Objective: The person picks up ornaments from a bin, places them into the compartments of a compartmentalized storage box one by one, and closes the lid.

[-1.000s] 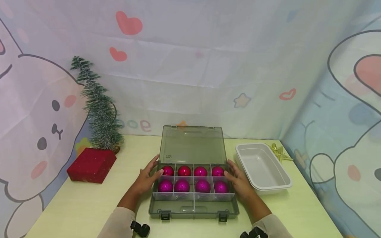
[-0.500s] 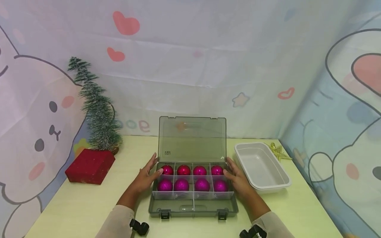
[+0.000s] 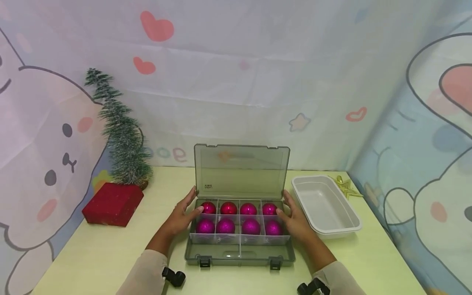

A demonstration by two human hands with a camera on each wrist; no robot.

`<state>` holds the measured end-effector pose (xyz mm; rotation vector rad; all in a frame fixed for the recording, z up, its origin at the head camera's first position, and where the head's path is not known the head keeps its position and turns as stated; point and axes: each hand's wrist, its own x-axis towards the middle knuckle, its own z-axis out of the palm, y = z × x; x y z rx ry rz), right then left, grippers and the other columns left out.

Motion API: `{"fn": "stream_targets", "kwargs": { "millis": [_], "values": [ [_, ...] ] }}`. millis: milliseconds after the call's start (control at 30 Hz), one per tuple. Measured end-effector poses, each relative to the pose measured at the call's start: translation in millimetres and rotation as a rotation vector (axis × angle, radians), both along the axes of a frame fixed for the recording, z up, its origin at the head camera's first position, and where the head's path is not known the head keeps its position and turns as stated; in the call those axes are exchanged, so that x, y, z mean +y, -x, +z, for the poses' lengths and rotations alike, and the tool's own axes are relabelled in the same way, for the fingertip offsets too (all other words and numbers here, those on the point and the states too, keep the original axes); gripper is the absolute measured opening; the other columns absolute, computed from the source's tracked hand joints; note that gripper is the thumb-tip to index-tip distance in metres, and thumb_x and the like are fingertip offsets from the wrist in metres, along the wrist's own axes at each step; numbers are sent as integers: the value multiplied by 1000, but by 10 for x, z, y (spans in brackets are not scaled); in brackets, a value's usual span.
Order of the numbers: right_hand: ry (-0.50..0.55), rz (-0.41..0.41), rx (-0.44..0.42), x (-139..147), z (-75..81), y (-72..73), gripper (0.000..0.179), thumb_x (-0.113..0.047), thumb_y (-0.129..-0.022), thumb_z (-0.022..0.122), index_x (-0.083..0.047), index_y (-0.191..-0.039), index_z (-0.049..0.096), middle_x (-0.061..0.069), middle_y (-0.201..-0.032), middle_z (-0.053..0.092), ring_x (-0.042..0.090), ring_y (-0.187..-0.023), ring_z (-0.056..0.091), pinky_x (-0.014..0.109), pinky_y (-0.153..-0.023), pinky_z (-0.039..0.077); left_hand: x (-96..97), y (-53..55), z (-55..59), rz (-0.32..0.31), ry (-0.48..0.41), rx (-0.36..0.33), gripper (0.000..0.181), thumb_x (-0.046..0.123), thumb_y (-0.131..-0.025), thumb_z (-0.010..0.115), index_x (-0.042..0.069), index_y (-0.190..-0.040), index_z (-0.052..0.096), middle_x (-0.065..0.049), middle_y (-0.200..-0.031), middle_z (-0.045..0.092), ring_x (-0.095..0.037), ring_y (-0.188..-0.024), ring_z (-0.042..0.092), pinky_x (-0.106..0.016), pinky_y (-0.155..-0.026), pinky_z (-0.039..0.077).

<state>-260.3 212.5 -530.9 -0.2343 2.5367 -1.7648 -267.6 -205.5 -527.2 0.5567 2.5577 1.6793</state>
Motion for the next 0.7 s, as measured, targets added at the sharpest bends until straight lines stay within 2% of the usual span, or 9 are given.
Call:
{"fn": "stream_targets", "kwargs": {
  "millis": [67, 133, 233, 333, 533, 700],
  "values": [
    [-60, -13, 28, -8, 29, -18, 81, -15, -112, 60, -10, -177, 12, 25, -181, 22, 50, -167, 23, 70, -131, 30, -1, -13, -3, 3, 16, 47, 87, 21, -111, 65, 1, -175, 10, -32, -177, 25, -55, -166, 14, -80, -129, 12],
    [-96, -20, 31, -25, 68, -44, 83, -17, -112, 62, -11, -177, 10, 25, -181, 20, 49, -168, 21, 69, -131, 31, 1, -36, 7, 37, 47, 57, 86, 22, -110, 66, 3, -175, 13, -31, -176, 28, -56, -166, 15, -81, -129, 14],
    [-126, -26, 17, -56, 156, -90, 90, -23, -110, 66, -13, -178, 8, 23, -183, 17, 47, -169, 18, 69, -131, 30, 9, -87, 67, 102, 103, 7, 84, 30, -111, 65, 9, -176, 17, -26, -178, 29, -54, -167, 12, -81, -130, 15],
    [-125, -49, 26, -82, 261, -117, 94, -23, -107, 70, -12, -177, 8, 19, -183, 19, 45, -169, 21, 69, -131, 32, 29, -126, 179, 146, 140, -30, 80, 38, -112, 62, 14, -177, 21, -23, -179, 29, -52, -167, 9, -82, -128, 17],
    [-69, -68, 42, -98, 398, -151, 91, -19, -107, 71, -7, -176, 13, 21, -181, 26, 45, -166, 28, 67, -126, 38, 55, -205, 375, 155, 96, -12, 77, 39, -113, 60, 18, -177, 21, -18, -178, 34, -48, -168, 9, -79, -130, 18],
    [-82, -57, 57, -114, 555, -253, 90, -35, -110, 66, -11, -177, 12, 21, -179, 28, 43, -166, 27, 66, -126, 37, 80, -347, 535, 165, 79, 23, 79, 40, -113, 61, 23, -177, 18, -18, -177, 37, -47, -169, 10, -82, -128, 17]
  ]
}}
